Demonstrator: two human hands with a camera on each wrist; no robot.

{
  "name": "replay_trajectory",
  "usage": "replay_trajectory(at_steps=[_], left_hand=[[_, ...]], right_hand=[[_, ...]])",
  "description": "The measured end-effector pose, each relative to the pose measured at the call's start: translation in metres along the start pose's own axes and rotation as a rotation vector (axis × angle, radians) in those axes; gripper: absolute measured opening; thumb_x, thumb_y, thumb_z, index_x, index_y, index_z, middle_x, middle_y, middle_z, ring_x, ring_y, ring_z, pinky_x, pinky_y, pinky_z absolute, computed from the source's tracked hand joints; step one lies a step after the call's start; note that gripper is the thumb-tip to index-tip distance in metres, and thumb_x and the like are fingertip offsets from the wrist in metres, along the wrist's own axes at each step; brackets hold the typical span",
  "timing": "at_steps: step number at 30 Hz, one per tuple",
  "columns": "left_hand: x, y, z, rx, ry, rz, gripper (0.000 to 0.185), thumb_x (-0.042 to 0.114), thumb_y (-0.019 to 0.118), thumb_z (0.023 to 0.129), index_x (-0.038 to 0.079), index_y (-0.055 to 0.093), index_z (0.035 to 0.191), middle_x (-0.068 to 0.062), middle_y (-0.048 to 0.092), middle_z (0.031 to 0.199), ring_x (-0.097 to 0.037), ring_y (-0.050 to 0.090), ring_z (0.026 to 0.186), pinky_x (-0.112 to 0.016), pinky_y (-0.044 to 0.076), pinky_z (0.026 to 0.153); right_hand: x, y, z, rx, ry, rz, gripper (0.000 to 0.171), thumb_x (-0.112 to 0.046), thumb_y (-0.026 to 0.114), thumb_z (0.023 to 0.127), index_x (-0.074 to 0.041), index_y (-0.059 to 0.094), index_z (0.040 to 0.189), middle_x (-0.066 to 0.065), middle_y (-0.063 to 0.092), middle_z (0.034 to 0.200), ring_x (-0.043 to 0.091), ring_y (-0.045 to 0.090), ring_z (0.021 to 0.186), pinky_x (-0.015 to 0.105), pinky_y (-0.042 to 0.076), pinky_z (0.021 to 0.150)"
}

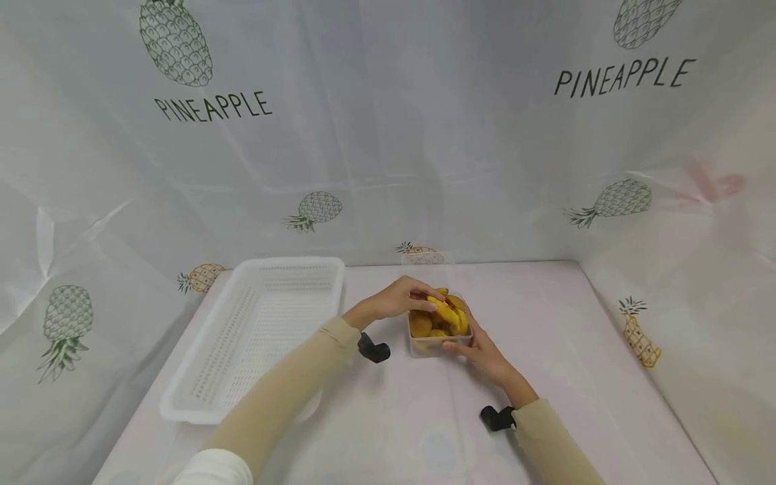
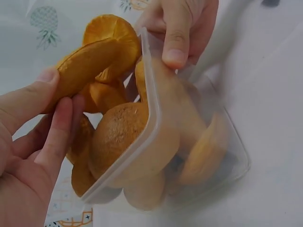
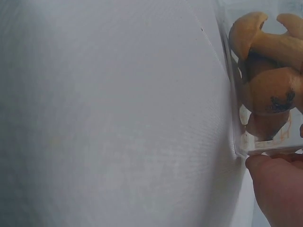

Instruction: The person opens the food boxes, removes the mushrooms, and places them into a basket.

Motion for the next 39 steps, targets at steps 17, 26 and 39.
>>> replay_trajectory(at_steps=[17,26,39], left_hand=[[0.020,-0.035,-0.029,0.016,-0.028,-0.125,0.031,0.012,0.067,0.096,0.003,0.069,0.126,-0.003,0.068,0.124,-0.014,0.066,0.105,-0.030,0.054,0.093],[0.030,-0.078,-0.061,0.094,-0.054,-0.141,0.034,0.011,0.066,0.097,0.001,0.065,0.130,-0.007,0.066,0.126,-0.016,0.066,0.107,-0.034,0.053,0.094],[0.014,-0.136,-0.136,0.245,-0.126,-0.187,0.033,0.011,0.068,0.097,0.002,0.066,0.129,-0.010,0.063,0.129,-0.026,0.063,0.113,-0.034,0.052,0.096]], right_hand=[[-0.004,0.004,0.001,0.033,0.076,-0.086,0.098,-0.025,0.070,0.096,-0.028,-0.003,0.161,0.017,-0.002,0.166,0.025,0.043,0.081,0.029,0.044,0.065],[-0.003,0.006,0.003,0.032,0.168,-0.104,0.102,-0.034,0.070,0.095,-0.025,-0.007,0.161,0.019,0.000,0.164,0.027,0.042,0.083,0.031,0.043,0.065],[-0.003,0.003,-0.001,0.034,0.150,-0.122,0.101,-0.032,0.069,0.096,-0.025,-0.009,0.160,0.022,-0.005,0.164,0.026,0.042,0.080,0.030,0.043,0.063]])
Point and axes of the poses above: each hand's wrist, its own z-axis towards the middle knuckle, its own y-axis out of the palm, x = y × z, the point moved 2 cm from there along z, towards the middle knuckle
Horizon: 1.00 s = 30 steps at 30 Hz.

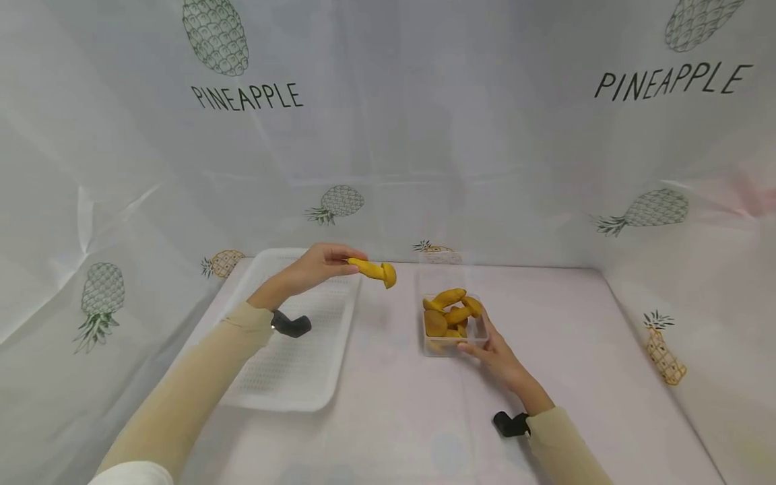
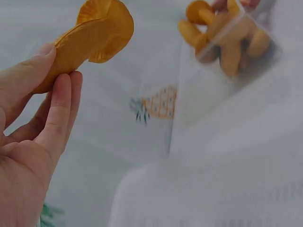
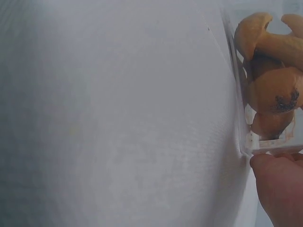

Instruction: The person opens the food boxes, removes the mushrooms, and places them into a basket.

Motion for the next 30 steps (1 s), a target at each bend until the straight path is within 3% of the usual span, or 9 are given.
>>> replay_trajectory(at_steps=[7,13,18,26,30], left_hand=[[-0.028,-0.039,-0.037,0.132,-0.049,0.016,0.034,0.012,0.068,0.097,0.000,0.065,0.129,-0.015,0.062,0.129,-0.040,0.057,0.119,-0.031,0.053,0.094],[-0.049,-0.056,-0.058,0.195,-0.096,0.052,0.034,0.011,0.068,0.097,-0.001,0.065,0.128,-0.015,0.061,0.131,-0.023,0.062,0.112,-0.040,0.050,0.100],[-0.065,-0.064,-0.069,0.195,-0.097,0.067,0.035,0.009,0.067,0.097,-0.005,0.063,0.129,-0.019,0.060,0.130,-0.020,0.063,0.109,-0.047,0.048,0.102],[-0.087,-0.079,-0.084,0.146,-0.114,0.071,0.043,0.006,0.062,0.099,-0.011,0.050,0.137,-0.032,0.048,0.141,-0.039,0.052,0.127,-0.031,0.049,0.101],[-0.092,-0.084,-0.088,0.161,-0.121,0.081,0.046,0.007,0.062,0.100,-0.013,0.048,0.139,-0.032,0.046,0.143,-0.040,0.052,0.127,-0.030,0.048,0.100]], right_hand=[[-0.001,-0.001,-0.003,0.001,-0.009,0.003,0.100,-0.030,0.068,0.097,-0.027,-0.009,0.160,0.022,-0.006,0.164,0.024,0.040,0.078,0.029,0.041,0.061],[0.001,-0.002,-0.004,0.001,0.030,0.002,0.101,-0.032,0.068,0.097,-0.021,-0.011,0.160,0.022,0.003,0.162,0.024,0.042,0.081,0.030,0.041,0.062],[0.001,-0.002,-0.003,-0.001,0.030,0.005,0.101,-0.031,0.067,0.097,-0.017,-0.012,0.160,0.022,-0.003,0.164,0.025,0.043,0.084,0.030,0.042,0.065],[0.002,-0.001,-0.003,-0.002,0.038,0.017,0.102,-0.030,0.068,0.097,-0.017,-0.011,0.160,0.023,-0.002,0.163,0.023,0.041,0.080,0.030,0.040,0.060],[0.000,-0.001,-0.003,-0.013,0.023,0.017,0.101,-0.030,0.067,0.098,-0.017,-0.012,0.160,0.022,-0.008,0.164,0.024,0.043,0.084,0.030,0.043,0.067]])
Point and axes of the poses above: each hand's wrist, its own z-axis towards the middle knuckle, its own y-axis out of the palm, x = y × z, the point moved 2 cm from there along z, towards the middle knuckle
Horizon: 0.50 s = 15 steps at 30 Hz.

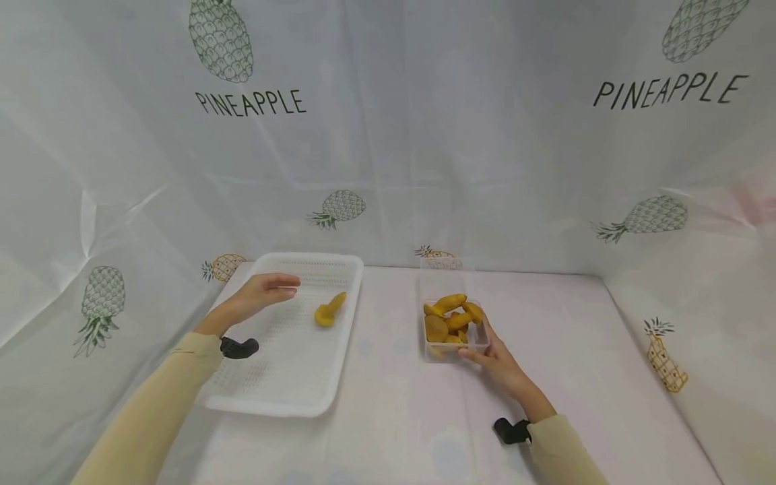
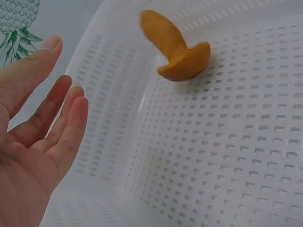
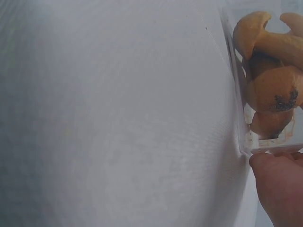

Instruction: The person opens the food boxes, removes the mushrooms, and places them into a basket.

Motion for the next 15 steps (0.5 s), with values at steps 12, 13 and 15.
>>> replay_trajectory(at_steps=[12,13,15], left_hand=[[0.018,0.008,0.016,-0.016,0.057,0.012,0.046,0.012,0.064,0.099,-0.005,0.051,0.140,-0.026,0.050,0.143,-0.034,0.054,0.127,-0.037,0.048,0.102],[0.021,0.011,0.018,-0.020,0.067,0.011,0.046,0.011,0.064,0.099,-0.005,0.051,0.140,-0.027,0.049,0.142,-0.035,0.054,0.127,-0.037,0.048,0.102],[0.027,0.016,0.023,-0.027,0.079,0.004,0.047,0.011,0.064,0.099,-0.005,0.050,0.141,-0.026,0.050,0.142,-0.036,0.053,0.128,-0.038,0.048,0.103]], right_hand=[[-0.001,0.000,0.000,-0.009,-0.035,0.018,0.100,-0.026,0.067,0.098,-0.020,-0.011,0.160,0.020,-0.011,0.164,0.025,0.039,0.084,0.030,0.042,0.068],[0.000,0.000,0.000,-0.009,-0.036,0.018,0.100,-0.026,0.067,0.098,-0.020,-0.011,0.160,0.020,-0.011,0.164,0.025,0.039,0.084,0.030,0.042,0.068],[0.000,0.001,0.001,-0.008,-0.035,0.015,0.100,-0.027,0.067,0.098,-0.019,-0.011,0.160,0.020,-0.010,0.164,0.024,0.039,0.082,0.030,0.041,0.065]])
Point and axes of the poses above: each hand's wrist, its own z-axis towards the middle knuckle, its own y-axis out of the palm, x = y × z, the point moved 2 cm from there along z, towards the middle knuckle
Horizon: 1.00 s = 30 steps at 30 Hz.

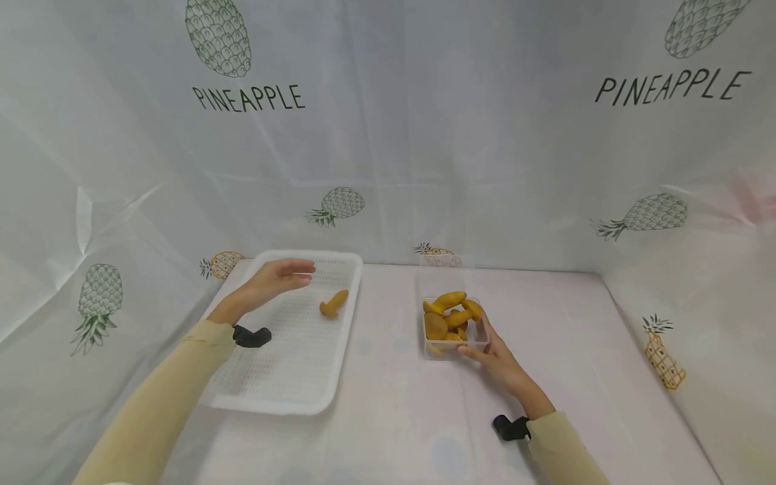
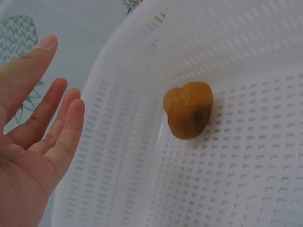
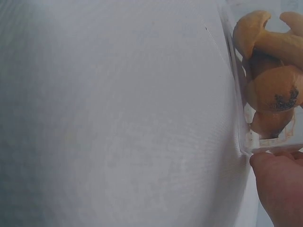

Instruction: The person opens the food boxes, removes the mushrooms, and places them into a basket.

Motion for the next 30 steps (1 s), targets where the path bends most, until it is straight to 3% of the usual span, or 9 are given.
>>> replay_trajectory(at_steps=[7,12,20,27,30], left_hand=[[0.020,0.023,0.026,-0.044,0.018,-0.029,0.053,0.014,0.066,0.098,-0.003,0.047,0.145,-0.019,0.051,0.144,-0.032,0.050,0.131,-0.042,0.045,0.106],[0.039,0.049,0.046,-0.077,0.047,-0.034,0.051,0.015,0.067,0.098,0.001,0.050,0.143,-0.017,0.053,0.142,-0.030,0.052,0.129,-0.040,0.046,0.105],[0.063,0.102,0.080,-0.131,0.095,-0.039,0.045,0.011,0.069,0.096,0.005,0.057,0.138,-0.017,0.056,0.139,-0.024,0.058,0.122,-0.033,0.049,0.100],[0.064,0.154,0.104,-0.161,0.105,-0.042,0.045,0.010,0.069,0.096,0.003,0.056,0.139,-0.018,0.057,0.138,-0.028,0.056,0.123,-0.028,0.049,0.099],[0.063,0.175,0.109,-0.153,0.103,-0.047,0.046,0.010,0.069,0.096,0.002,0.055,0.140,-0.018,0.057,0.138,-0.025,0.056,0.122,-0.026,0.047,0.100]], right_hand=[[0.001,-0.001,-0.001,0.006,0.002,-0.003,0.100,-0.028,0.067,0.098,-0.020,-0.010,0.160,0.020,-0.008,0.164,0.023,0.039,0.078,0.031,0.038,0.060],[0.001,-0.001,-0.001,0.005,-0.002,0.015,0.099,-0.027,0.067,0.098,-0.025,-0.009,0.160,0.019,-0.004,0.164,0.023,0.038,0.075,0.030,0.037,0.059],[0.001,-0.002,0.000,0.014,0.006,0.004,0.100,-0.029,0.068,0.097,-0.025,-0.009,0.160,0.020,-0.002,0.164,0.025,0.040,0.079,0.031,0.040,0.063],[0.004,-0.002,-0.001,0.014,0.019,0.028,0.101,-0.028,0.069,0.097,-0.022,-0.009,0.160,0.023,0.008,0.159,0.023,0.038,0.077,0.030,0.037,0.059],[0.003,-0.002,-0.001,0.010,0.000,0.047,0.100,-0.026,0.068,0.097,-0.022,-0.009,0.160,0.023,0.004,0.161,0.021,0.038,0.074,0.029,0.037,0.060]])
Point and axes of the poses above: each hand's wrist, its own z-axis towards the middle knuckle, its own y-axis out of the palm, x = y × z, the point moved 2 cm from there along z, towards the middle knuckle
